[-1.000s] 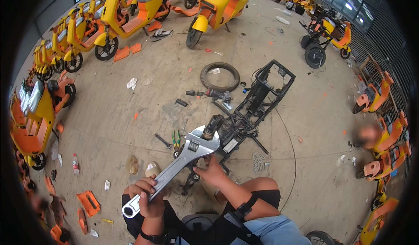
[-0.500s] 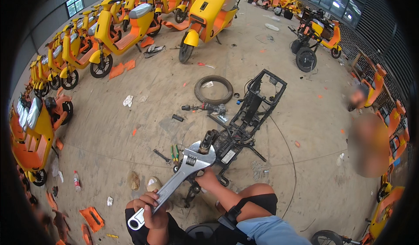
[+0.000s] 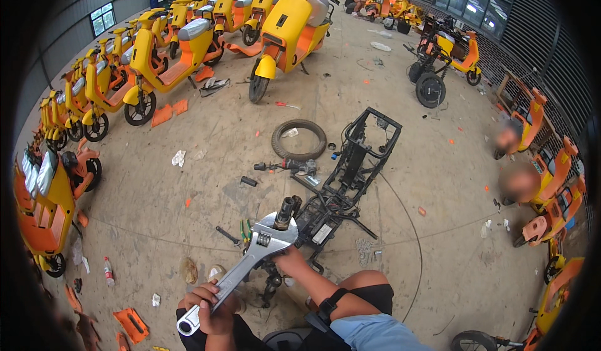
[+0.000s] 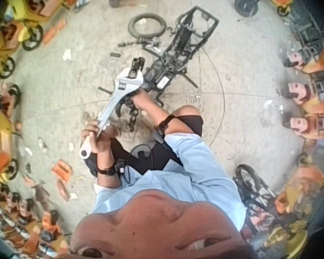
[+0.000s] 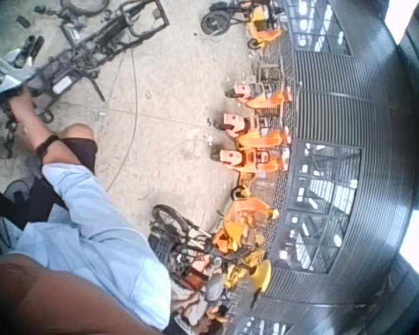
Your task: The person uses an adjustable wrench to tighten components on the steering column of a motorcycle frame and manipulates metal parts by hand.
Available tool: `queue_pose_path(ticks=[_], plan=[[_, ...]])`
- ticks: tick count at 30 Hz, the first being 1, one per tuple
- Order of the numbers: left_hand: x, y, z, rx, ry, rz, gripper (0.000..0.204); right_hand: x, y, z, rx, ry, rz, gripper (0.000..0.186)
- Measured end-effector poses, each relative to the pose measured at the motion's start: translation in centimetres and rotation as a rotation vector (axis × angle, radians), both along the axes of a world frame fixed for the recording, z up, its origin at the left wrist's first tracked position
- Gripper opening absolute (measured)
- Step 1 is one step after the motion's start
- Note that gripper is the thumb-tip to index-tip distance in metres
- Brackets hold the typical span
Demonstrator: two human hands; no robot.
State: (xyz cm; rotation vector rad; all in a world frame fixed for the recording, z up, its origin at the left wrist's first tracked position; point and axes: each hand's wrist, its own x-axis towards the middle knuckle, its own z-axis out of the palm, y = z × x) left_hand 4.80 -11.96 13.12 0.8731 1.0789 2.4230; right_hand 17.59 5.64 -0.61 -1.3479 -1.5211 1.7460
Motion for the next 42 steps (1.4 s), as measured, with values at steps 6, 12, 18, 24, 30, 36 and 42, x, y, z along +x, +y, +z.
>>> queue_pose_path(ticks=[6,12,18,24,30,36,42], plan=[[-0.2,0.3,0.2,0.009,-0.012,-0.009,0.021,0.4,0.8,0.0,0.055,0.050,0.081,0.062],[-0.3,0.3,0.3,0.007,-0.040,-0.002,0.020,0.5,1.0,-0.1,-0.006,0.086,0.110,0.068],[-0.6,0.4,0.7,0.012,-0.032,-0.017,0.020,0.7,1.3,-0.9,0.004,0.089,0.135,0.071],[-1.7,0.5,0.8,0.005,-0.038,-0.038,0.021,0.9,1.3,0.2,0.006,0.142,0.144,0.067],[-2.3,1.6,3.3,-0.015,0.023,-0.071,0.020,0.5,1.6,-2.7,0.124,0.028,0.118,0.066],[-4.1,2.7,4.9,-0.039,0.015,-0.113,0.018,0.4,1.4,-1.1,0.205,0.123,0.129,0.074],[-6.4,3.9,5.0,-0.087,-0.058,-0.179,0.019,0.9,1.6,-0.7,0.193,0.039,0.161,0.081]])
